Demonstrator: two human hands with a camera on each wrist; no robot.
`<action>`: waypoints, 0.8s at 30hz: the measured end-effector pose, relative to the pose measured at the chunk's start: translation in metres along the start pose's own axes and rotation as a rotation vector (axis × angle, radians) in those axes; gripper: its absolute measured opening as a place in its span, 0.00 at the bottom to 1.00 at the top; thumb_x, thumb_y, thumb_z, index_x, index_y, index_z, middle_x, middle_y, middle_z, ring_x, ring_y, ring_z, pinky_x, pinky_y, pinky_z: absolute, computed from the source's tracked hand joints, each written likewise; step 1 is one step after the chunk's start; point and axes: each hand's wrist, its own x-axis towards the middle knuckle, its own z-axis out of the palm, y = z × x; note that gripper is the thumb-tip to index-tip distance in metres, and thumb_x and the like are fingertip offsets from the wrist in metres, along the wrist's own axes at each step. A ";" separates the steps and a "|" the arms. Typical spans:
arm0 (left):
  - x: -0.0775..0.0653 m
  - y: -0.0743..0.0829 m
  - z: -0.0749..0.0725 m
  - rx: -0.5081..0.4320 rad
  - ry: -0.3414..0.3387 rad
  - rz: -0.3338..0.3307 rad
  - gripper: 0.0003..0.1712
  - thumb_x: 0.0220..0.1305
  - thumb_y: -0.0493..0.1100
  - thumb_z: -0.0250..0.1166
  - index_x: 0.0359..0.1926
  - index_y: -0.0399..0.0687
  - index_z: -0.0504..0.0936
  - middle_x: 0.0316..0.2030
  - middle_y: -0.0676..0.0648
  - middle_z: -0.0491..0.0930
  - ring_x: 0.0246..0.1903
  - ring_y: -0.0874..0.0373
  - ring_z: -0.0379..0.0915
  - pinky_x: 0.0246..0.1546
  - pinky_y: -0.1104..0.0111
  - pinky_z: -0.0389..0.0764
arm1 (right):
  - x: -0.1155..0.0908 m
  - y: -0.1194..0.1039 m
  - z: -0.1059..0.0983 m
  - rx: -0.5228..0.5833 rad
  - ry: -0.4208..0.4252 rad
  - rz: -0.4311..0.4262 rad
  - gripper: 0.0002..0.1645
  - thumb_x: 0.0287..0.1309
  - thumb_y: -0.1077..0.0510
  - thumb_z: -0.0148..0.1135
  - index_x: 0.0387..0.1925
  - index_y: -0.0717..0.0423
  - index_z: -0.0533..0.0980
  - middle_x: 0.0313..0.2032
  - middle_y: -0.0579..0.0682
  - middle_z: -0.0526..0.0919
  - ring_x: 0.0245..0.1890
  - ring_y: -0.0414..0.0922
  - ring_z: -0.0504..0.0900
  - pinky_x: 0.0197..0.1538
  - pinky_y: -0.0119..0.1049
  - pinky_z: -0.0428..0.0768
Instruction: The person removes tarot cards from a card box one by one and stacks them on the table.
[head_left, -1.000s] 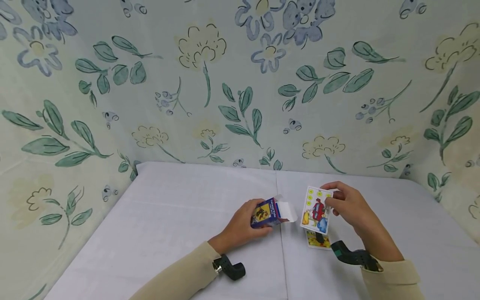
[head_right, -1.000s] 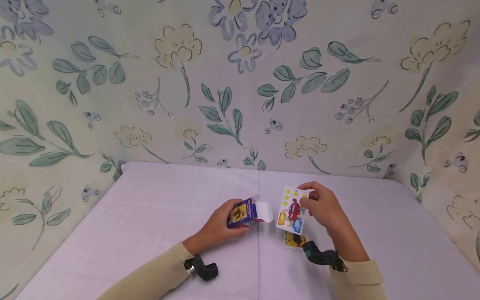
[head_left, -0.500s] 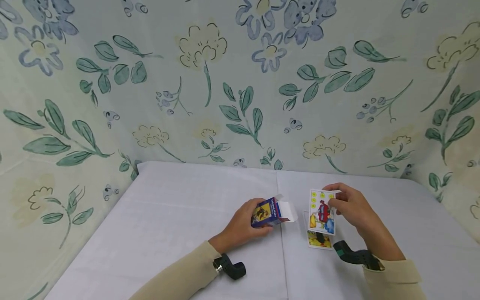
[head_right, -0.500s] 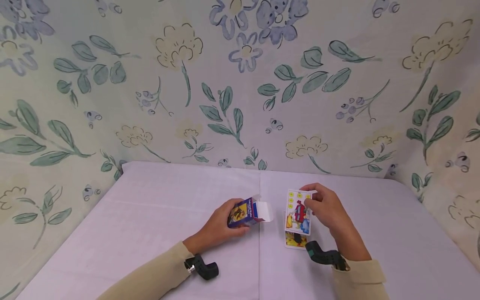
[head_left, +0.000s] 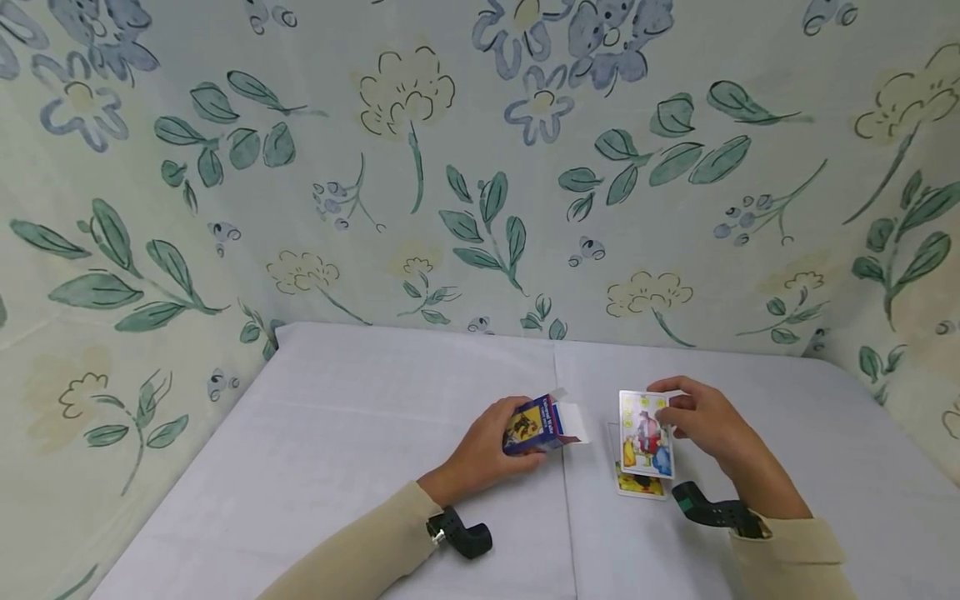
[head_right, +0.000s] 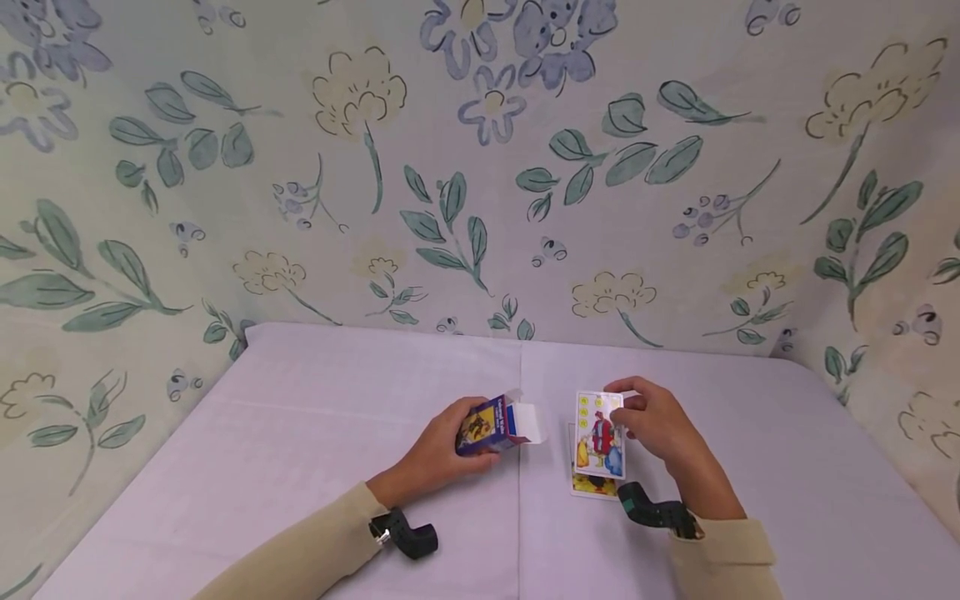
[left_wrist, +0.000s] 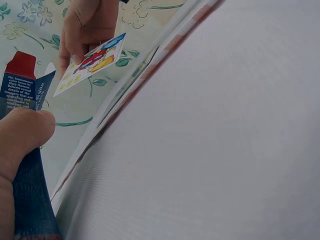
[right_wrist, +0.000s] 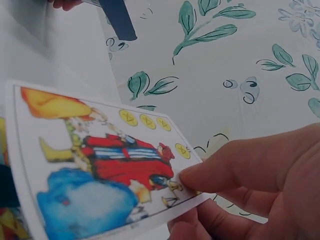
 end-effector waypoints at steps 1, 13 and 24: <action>0.000 0.000 0.000 0.000 0.000 0.000 0.41 0.56 0.58 0.70 0.66 0.51 0.63 0.55 0.51 0.72 0.48 0.63 0.68 0.49 0.69 0.73 | 0.001 0.001 0.000 -0.001 -0.002 0.004 0.27 0.61 0.59 0.60 0.61 0.58 0.68 0.52 0.67 0.73 0.44 0.56 0.76 0.47 0.46 0.80; -0.001 0.001 0.001 0.001 -0.012 -0.030 0.42 0.55 0.58 0.70 0.66 0.51 0.63 0.55 0.52 0.72 0.49 0.63 0.67 0.52 0.69 0.73 | 0.006 0.013 0.003 0.019 -0.044 0.034 0.26 0.60 0.60 0.60 0.59 0.60 0.68 0.52 0.68 0.76 0.41 0.53 0.78 0.46 0.45 0.80; 0.000 0.002 0.000 0.010 -0.008 -0.022 0.42 0.56 0.58 0.70 0.66 0.51 0.63 0.55 0.52 0.72 0.49 0.63 0.67 0.52 0.69 0.73 | 0.011 0.020 0.006 0.031 -0.076 0.035 0.25 0.58 0.62 0.59 0.57 0.61 0.69 0.46 0.62 0.80 0.36 0.50 0.78 0.44 0.44 0.80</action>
